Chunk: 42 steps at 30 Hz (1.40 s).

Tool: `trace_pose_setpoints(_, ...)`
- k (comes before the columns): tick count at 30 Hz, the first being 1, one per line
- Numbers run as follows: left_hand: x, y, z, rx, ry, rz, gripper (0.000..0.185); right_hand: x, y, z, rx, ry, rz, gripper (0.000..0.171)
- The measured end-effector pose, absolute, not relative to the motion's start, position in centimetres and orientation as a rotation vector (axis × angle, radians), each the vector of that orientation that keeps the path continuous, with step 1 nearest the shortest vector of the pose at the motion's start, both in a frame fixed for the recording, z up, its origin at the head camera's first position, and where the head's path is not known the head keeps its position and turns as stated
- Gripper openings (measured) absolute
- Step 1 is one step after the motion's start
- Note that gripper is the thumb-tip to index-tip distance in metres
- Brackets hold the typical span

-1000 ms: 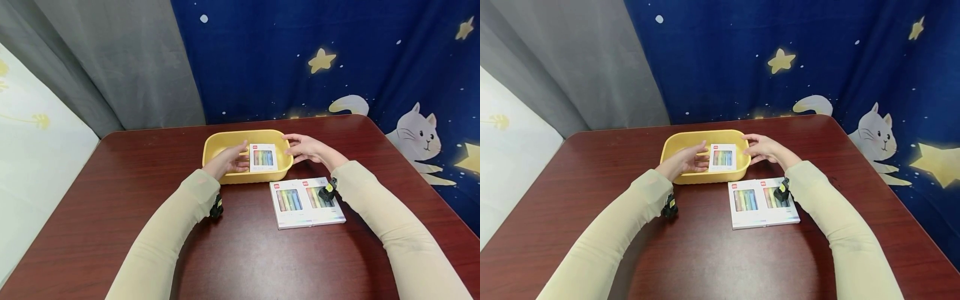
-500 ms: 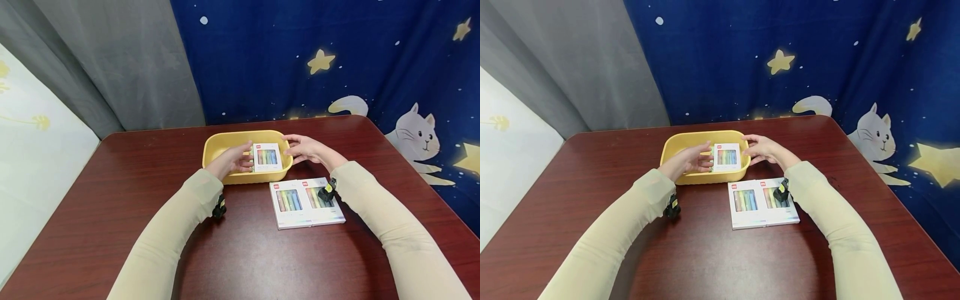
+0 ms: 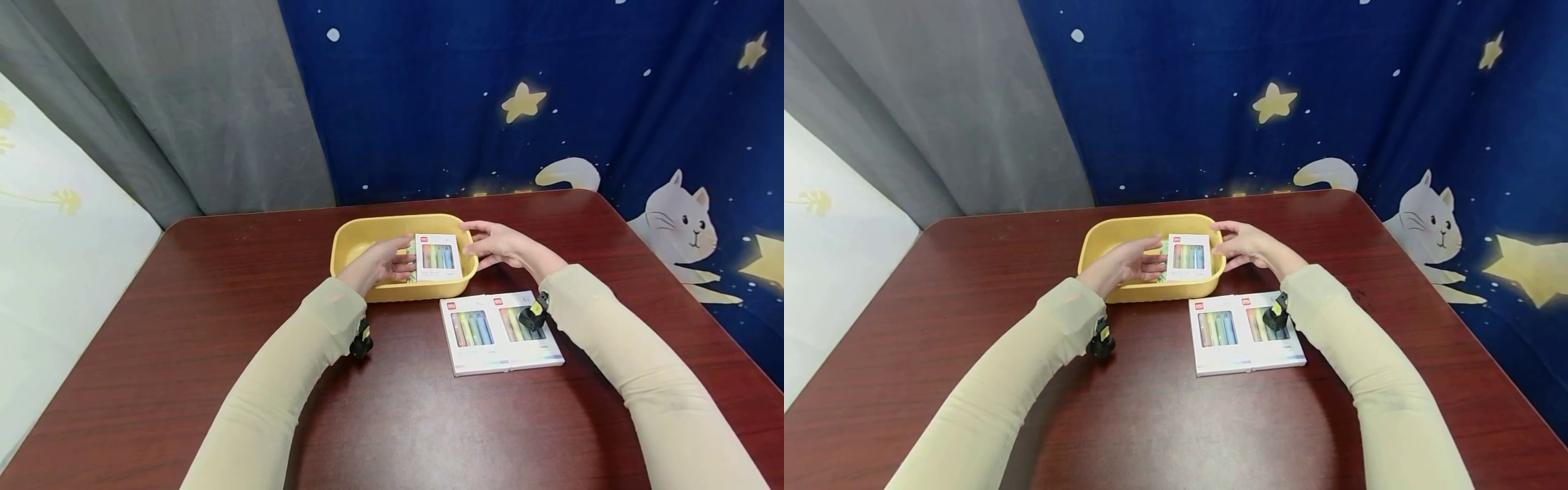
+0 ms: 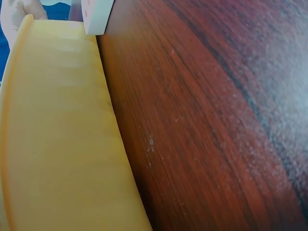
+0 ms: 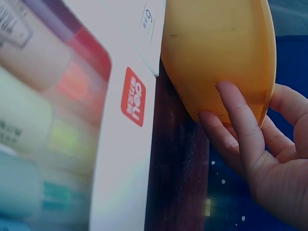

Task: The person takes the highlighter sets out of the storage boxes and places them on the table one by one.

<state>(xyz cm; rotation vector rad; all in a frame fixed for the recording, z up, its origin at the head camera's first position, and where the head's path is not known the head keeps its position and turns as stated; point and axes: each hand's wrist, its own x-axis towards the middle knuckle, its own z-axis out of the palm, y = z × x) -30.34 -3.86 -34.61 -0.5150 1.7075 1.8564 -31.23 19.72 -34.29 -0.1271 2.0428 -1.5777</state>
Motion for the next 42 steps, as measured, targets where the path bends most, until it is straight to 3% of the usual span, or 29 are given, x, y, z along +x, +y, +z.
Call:
trace_pose_setpoints(20, -30.5, -2.8, -33.9, -0.473, 1.711, 1.838, 0.036, -31.4, 19.8, -34.6, -0.104, 2.059, -1.566, 0.067)
trace_pose_setpoints(29, -30.5, -2.1, -33.7, -0.424, 1.712, 1.842, 0.059, -31.4, 19.8, -34.6, -0.118, 2.049, -1.571, 0.066)
trace_pose_setpoints(42, -30.7, -1.7, -33.8, -0.405, 1.795, 1.811, 0.062, -31.5, 19.8, -34.6, -0.108, 2.056, -1.565, 0.067)
